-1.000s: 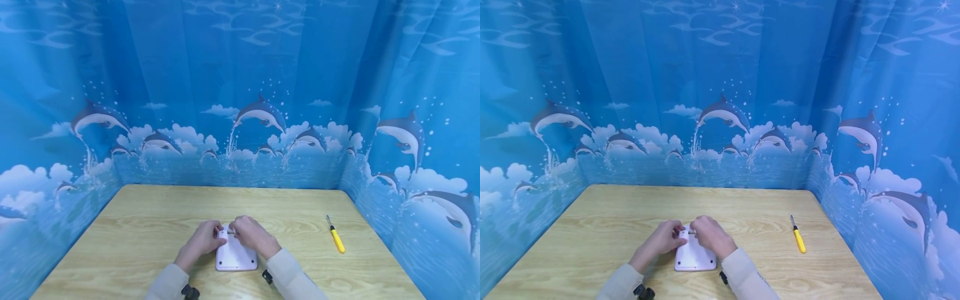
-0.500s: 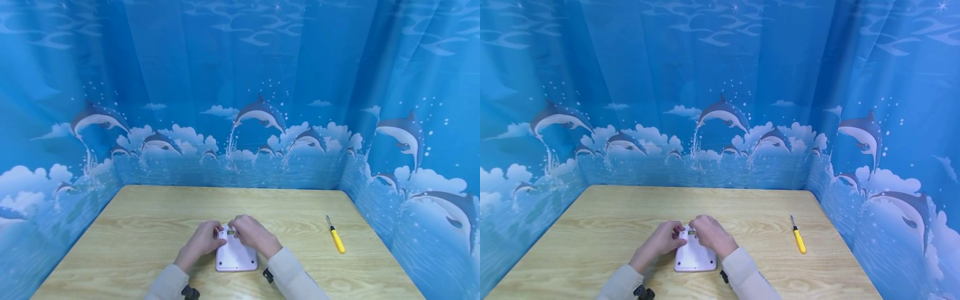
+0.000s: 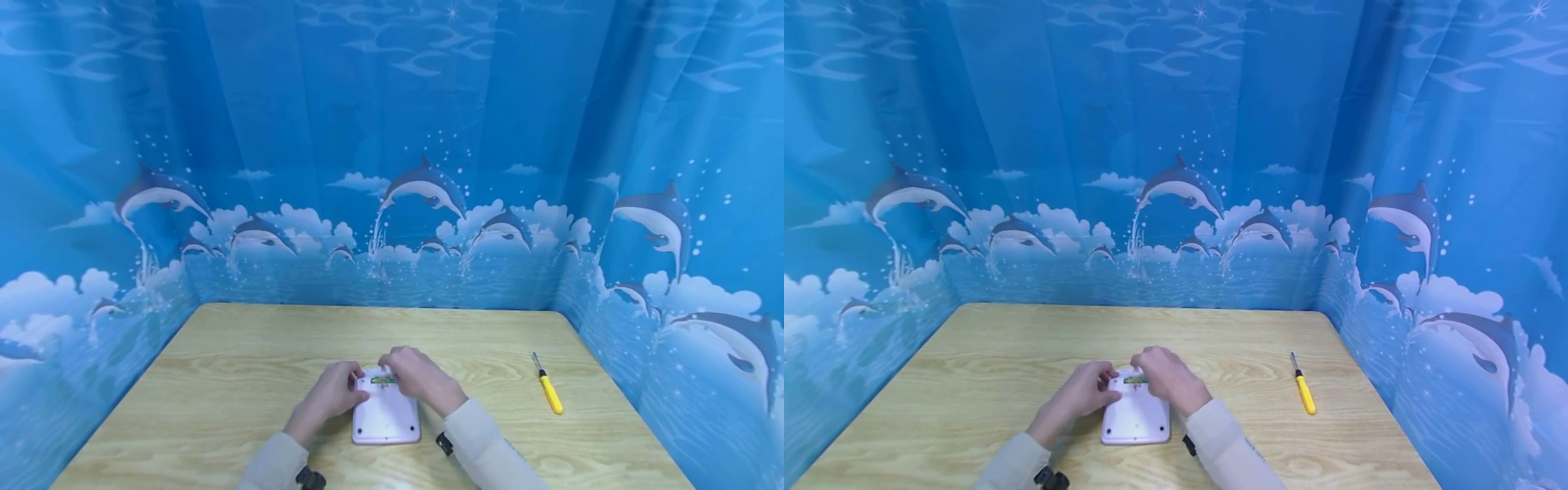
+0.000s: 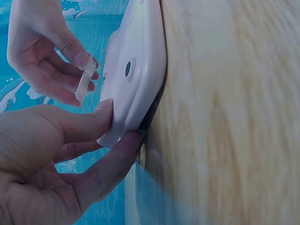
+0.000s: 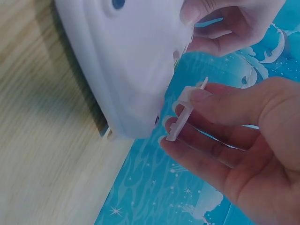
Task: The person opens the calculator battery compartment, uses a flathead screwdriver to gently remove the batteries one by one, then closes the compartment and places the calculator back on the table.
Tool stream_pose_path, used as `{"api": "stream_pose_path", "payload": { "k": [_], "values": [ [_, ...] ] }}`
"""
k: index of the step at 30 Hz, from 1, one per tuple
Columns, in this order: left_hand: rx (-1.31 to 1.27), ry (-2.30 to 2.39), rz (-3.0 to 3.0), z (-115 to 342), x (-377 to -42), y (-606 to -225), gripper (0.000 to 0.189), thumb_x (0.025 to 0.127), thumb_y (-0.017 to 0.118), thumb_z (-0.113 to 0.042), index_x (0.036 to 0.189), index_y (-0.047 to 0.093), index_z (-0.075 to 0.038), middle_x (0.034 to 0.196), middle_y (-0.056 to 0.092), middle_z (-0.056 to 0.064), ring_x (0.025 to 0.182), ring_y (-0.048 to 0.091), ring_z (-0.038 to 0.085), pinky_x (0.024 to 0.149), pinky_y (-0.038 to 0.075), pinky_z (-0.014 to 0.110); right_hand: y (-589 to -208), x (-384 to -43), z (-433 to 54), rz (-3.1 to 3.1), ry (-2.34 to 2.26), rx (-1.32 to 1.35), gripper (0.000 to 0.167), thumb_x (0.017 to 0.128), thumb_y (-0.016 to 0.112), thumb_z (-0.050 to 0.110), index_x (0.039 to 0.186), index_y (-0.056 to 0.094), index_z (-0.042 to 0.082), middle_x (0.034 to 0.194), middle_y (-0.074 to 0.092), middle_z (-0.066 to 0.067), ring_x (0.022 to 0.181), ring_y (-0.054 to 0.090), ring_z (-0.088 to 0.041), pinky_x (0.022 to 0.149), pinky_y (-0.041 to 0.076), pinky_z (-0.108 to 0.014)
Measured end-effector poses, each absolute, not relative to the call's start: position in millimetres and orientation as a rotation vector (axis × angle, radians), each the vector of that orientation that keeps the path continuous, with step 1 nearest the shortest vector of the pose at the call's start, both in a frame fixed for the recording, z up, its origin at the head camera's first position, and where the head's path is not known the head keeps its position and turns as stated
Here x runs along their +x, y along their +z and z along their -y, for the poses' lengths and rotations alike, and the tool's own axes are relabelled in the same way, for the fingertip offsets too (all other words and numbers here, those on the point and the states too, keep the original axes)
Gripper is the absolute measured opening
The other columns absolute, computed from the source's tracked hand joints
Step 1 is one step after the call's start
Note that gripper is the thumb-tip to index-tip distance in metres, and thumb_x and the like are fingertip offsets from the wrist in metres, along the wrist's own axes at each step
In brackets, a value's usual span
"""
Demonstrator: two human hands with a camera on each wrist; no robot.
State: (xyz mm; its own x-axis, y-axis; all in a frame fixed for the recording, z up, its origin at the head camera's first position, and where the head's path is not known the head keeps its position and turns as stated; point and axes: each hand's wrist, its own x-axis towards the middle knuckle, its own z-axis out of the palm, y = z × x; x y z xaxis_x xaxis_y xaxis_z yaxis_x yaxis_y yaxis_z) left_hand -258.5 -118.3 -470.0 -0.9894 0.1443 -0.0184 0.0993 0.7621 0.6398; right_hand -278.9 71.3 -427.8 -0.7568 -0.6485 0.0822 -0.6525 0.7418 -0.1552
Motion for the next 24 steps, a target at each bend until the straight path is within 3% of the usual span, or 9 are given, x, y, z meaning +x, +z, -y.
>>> {"api": "stream_pose_path", "payload": {
  "k": [16, 24],
  "values": [
    [0.161, 1.034, -2.885, 117, -257, -468, 0.029, 0.083, 0.086, -0.016, 0.107, 0.071, -0.008, 0.087, 0.066, 0.002, 0.075, 0.058, 0.013, 0.065, 0.053, 0.026, -422, -284, -83, 2.976, 0.264, 1.084, 0.046, 0.08, 0.072, -0.015, 0.12, 0.073, 0.008, 0.115, 0.076, -0.01, 0.104, 0.072, -0.021, 0.092, 0.062, -0.029],
    [0.156, 1.036, -2.887, 117, -258, -469, 0.031, 0.082, 0.086, -0.016, 0.107, 0.07, -0.007, 0.087, 0.066, 0.002, 0.075, 0.059, 0.013, 0.066, 0.054, 0.027, -420, -287, -89, 2.971, 0.248, 1.112, 0.036, 0.085, 0.075, -0.007, 0.118, 0.074, 0.007, 0.114, 0.077, -0.011, 0.103, 0.073, -0.022, 0.091, 0.063, -0.03]
  ]
}}
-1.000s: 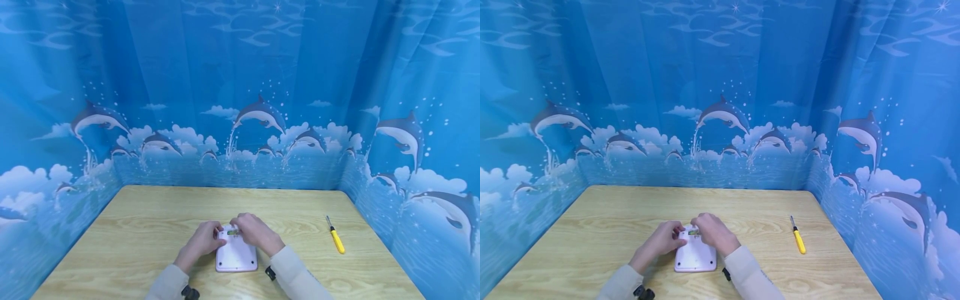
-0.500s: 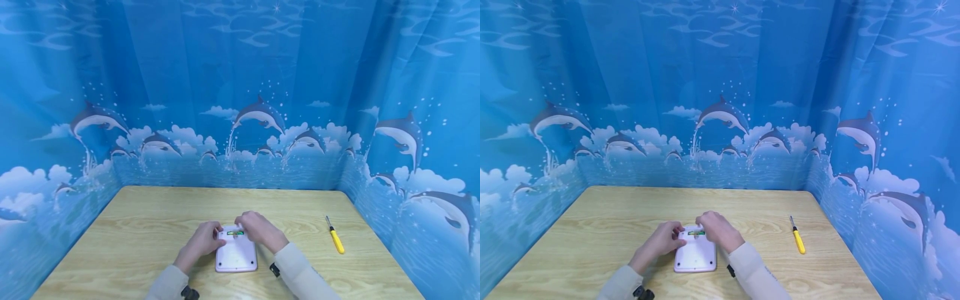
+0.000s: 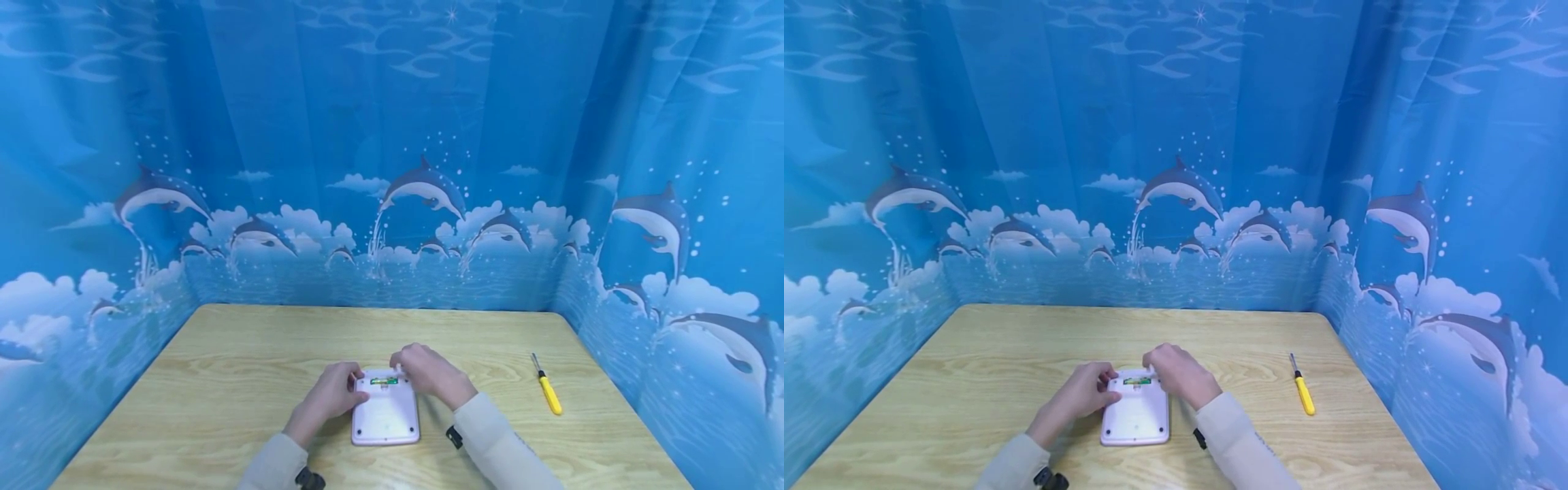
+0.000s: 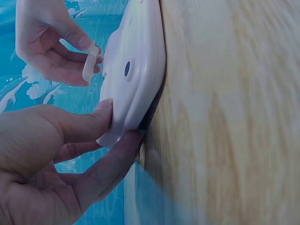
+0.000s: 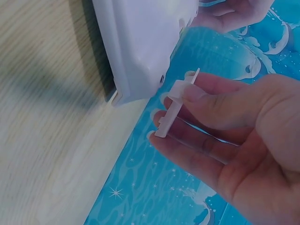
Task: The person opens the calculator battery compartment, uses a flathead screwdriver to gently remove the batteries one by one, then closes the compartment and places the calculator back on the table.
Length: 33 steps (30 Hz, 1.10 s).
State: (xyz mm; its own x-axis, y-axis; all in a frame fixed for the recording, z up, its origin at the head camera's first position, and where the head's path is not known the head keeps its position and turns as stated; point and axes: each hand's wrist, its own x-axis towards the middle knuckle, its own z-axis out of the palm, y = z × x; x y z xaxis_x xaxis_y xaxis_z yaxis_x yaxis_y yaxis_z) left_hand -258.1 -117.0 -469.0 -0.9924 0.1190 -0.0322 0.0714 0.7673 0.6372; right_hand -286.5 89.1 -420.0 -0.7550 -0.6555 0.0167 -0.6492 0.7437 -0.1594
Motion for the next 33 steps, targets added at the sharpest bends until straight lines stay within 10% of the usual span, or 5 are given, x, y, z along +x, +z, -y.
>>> {"api": "stream_pose_path", "payload": {
  "k": [33],
  "values": [
    [0.178, 1.066, -2.886, 117, -255, -469, 0.029, 0.084, 0.084, -0.014, 0.108, 0.07, -0.007, 0.087, 0.064, 0.002, 0.075, 0.058, 0.013, 0.065, 0.053, 0.027, -416, -299, -114, -2.859, -0.306, -0.985, 0.04, 0.085, 0.068, -0.016, 0.118, 0.074, 0.005, 0.115, 0.077, -0.01, 0.1, 0.074, -0.023, 0.086, 0.064, -0.03]
  ]
}}
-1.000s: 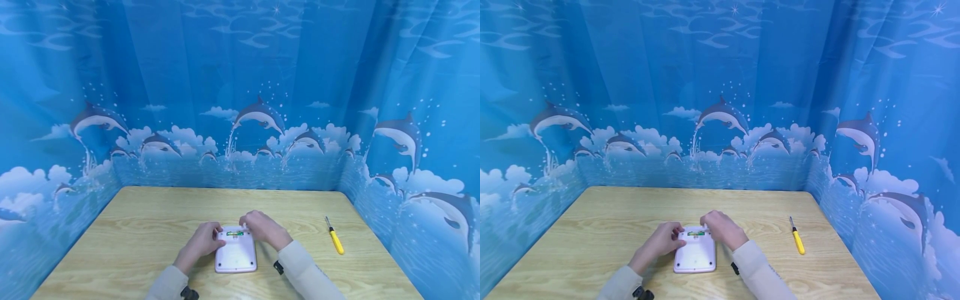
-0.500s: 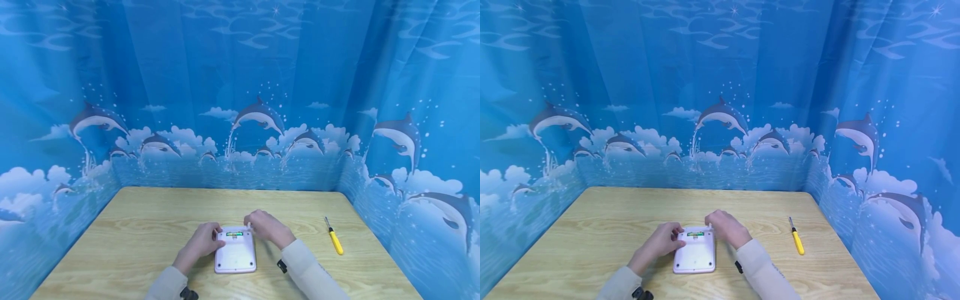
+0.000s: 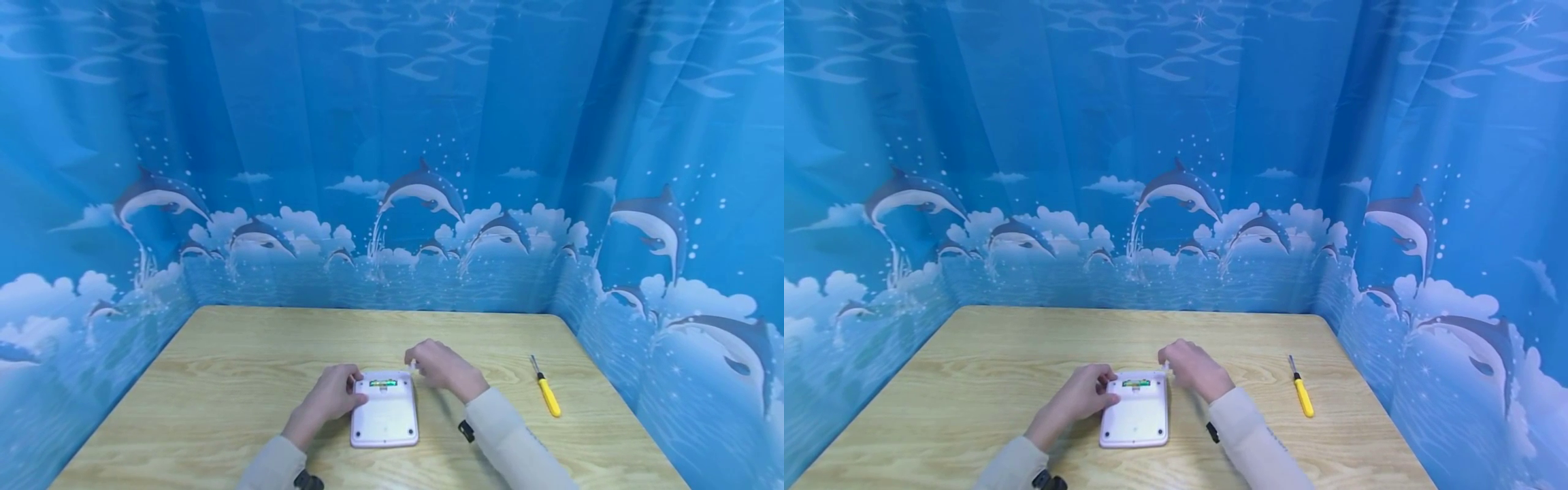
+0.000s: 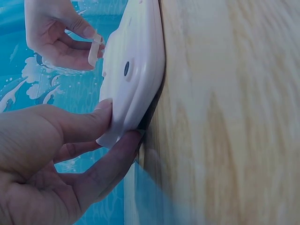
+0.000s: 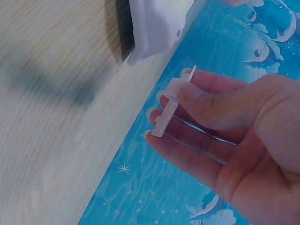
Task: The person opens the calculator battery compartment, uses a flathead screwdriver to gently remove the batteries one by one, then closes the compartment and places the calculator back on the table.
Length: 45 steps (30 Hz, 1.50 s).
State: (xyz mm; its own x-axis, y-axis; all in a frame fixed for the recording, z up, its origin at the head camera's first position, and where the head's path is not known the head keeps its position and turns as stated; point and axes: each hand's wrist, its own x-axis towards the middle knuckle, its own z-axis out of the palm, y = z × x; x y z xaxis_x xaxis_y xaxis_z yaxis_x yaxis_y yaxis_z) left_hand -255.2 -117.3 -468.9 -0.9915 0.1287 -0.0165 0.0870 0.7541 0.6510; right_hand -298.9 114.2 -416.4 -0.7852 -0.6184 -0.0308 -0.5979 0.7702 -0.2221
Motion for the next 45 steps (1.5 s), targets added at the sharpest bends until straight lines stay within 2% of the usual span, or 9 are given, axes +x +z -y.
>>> {"api": "stream_pose_path", "payload": {
  "k": [8, 17, 29, 45],
  "values": [
    [0.165, 1.06, -2.889, 117, -256, -469, 0.029, 0.084, 0.084, -0.015, 0.108, 0.07, -0.007, 0.088, 0.064, 0.002, 0.076, 0.058, 0.013, 0.066, 0.053, 0.027, -417, -305, -121, -2.857, -0.35, -0.956, 0.042, 0.083, 0.066, -0.019, 0.118, 0.074, 0.003, 0.116, 0.077, -0.012, 0.103, 0.074, -0.027, 0.089, 0.064, -0.034],
    [0.173, 1.055, -2.889, 117, -255, -469, 0.029, 0.084, 0.084, -0.015, 0.108, 0.07, -0.007, 0.086, 0.063, 0.001, 0.075, 0.057, 0.013, 0.065, 0.052, 0.026, -425, -313, -131, -2.872, -0.39, -0.899, 0.029, 0.093, 0.063, -0.01, 0.115, 0.075, 0.004, 0.117, 0.076, -0.013, 0.11, 0.072, -0.031, 0.097, 0.062, -0.042],
    [0.198, 1.054, -2.886, 118, -254, -468, 0.03, 0.084, 0.084, -0.015, 0.108, 0.07, -0.006, 0.087, 0.064, 0.002, 0.076, 0.058, 0.014, 0.066, 0.053, 0.027, -432, -321, -143, -2.879, -0.383, -0.805, 0.023, 0.097, 0.064, -0.003, 0.114, 0.075, 0.006, 0.117, 0.076, -0.012, 0.112, 0.071, -0.031, 0.1, 0.059, -0.045],
    [0.215, 1.047, -2.902, 118, -254, -468, 0.031, 0.083, 0.085, -0.016, 0.109, 0.07, -0.005, 0.086, 0.064, 0.001, 0.075, 0.057, 0.013, 0.066, 0.052, 0.026, -436, -334, -163, -2.903, -0.427, -0.747, 0.025, 0.094, 0.064, -0.01, 0.111, 0.076, 0.004, 0.114, 0.076, -0.013, 0.108, 0.072, -0.031, 0.099, 0.06, -0.046]
  ]
}}
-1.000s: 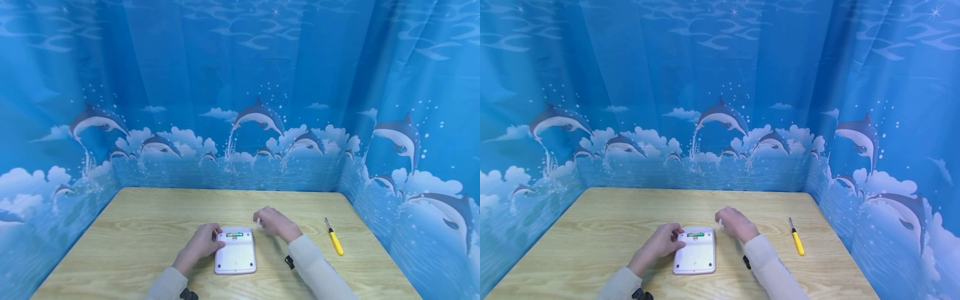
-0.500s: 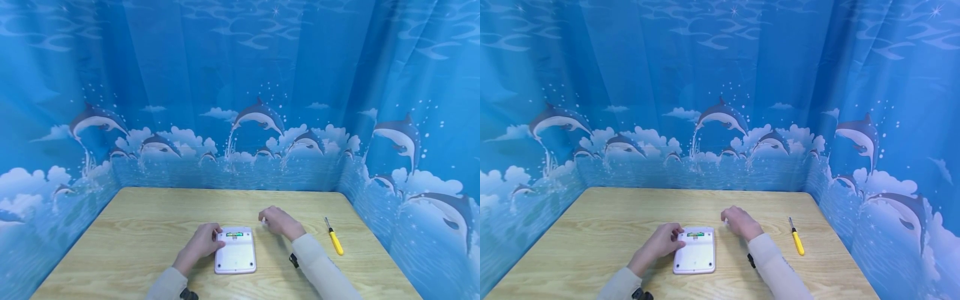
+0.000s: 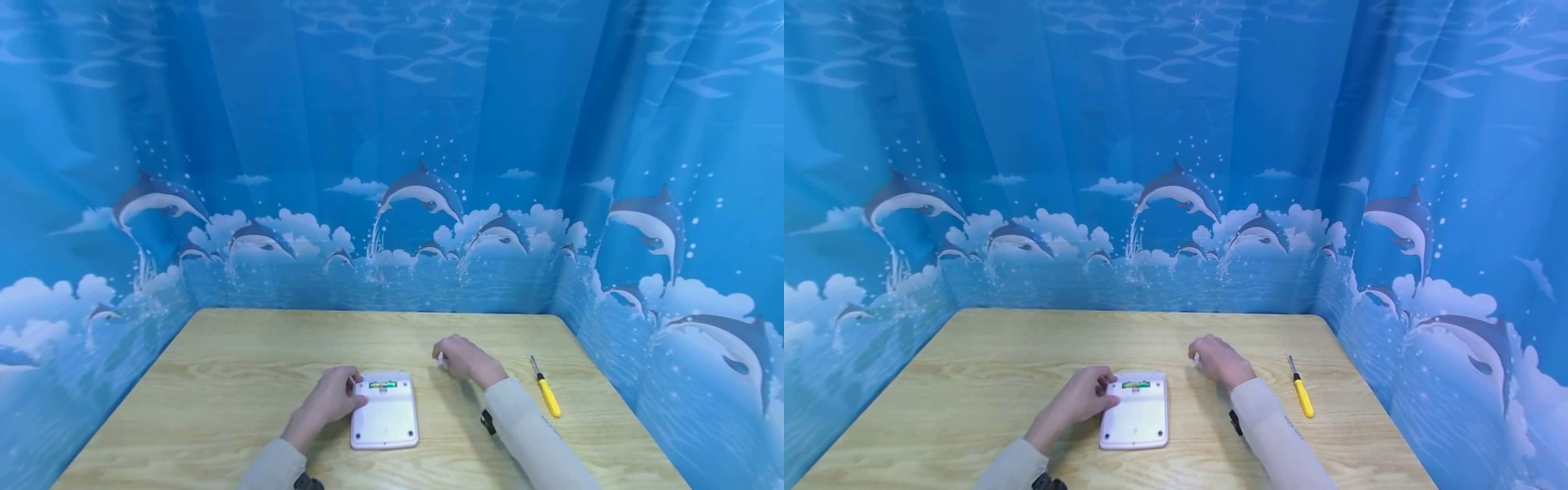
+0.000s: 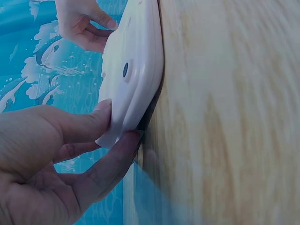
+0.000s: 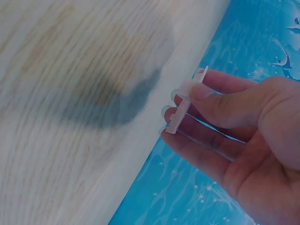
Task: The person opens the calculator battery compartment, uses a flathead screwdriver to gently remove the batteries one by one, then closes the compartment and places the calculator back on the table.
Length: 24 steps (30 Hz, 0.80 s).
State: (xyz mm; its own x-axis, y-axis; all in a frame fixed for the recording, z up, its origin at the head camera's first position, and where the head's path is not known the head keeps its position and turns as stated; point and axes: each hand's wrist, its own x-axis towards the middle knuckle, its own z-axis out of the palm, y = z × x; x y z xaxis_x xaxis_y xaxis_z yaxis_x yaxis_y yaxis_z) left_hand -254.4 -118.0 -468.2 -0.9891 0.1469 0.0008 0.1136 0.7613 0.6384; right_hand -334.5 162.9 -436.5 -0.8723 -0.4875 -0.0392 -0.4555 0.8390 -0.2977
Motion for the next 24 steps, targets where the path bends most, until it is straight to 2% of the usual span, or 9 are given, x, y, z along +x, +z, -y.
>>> {"api": "stream_pose_path", "payload": {
  "k": [16, 24],
  "values": [
    [0.219, 1.048, -2.913, 118, -255, -471, 0.031, 0.083, 0.085, -0.015, 0.108, 0.07, -0.006, 0.088, 0.065, 0.001, 0.076, 0.058, 0.012, 0.067, 0.053, 0.026, -439, -338, -173, -2.917, -0.432, -0.723, 0.029, 0.093, 0.063, -0.012, 0.112, 0.076, 0.005, 0.114, 0.076, -0.014, 0.107, 0.071, -0.032, 0.098, 0.06, -0.047],
    [0.211, 1.043, -2.915, 117, -255, -471, 0.031, 0.083, 0.085, -0.015, 0.109, 0.07, -0.006, 0.089, 0.065, 0.002, 0.077, 0.058, 0.012, 0.067, 0.053, 0.026, -440, -341, -182, -2.927, -0.436, -0.71, 0.027, 0.092, 0.064, -0.013, 0.11, 0.076, 0.003, 0.109, 0.076, -0.014, 0.103, 0.071, -0.032, 0.095, 0.06, -0.048]
  ]
}}
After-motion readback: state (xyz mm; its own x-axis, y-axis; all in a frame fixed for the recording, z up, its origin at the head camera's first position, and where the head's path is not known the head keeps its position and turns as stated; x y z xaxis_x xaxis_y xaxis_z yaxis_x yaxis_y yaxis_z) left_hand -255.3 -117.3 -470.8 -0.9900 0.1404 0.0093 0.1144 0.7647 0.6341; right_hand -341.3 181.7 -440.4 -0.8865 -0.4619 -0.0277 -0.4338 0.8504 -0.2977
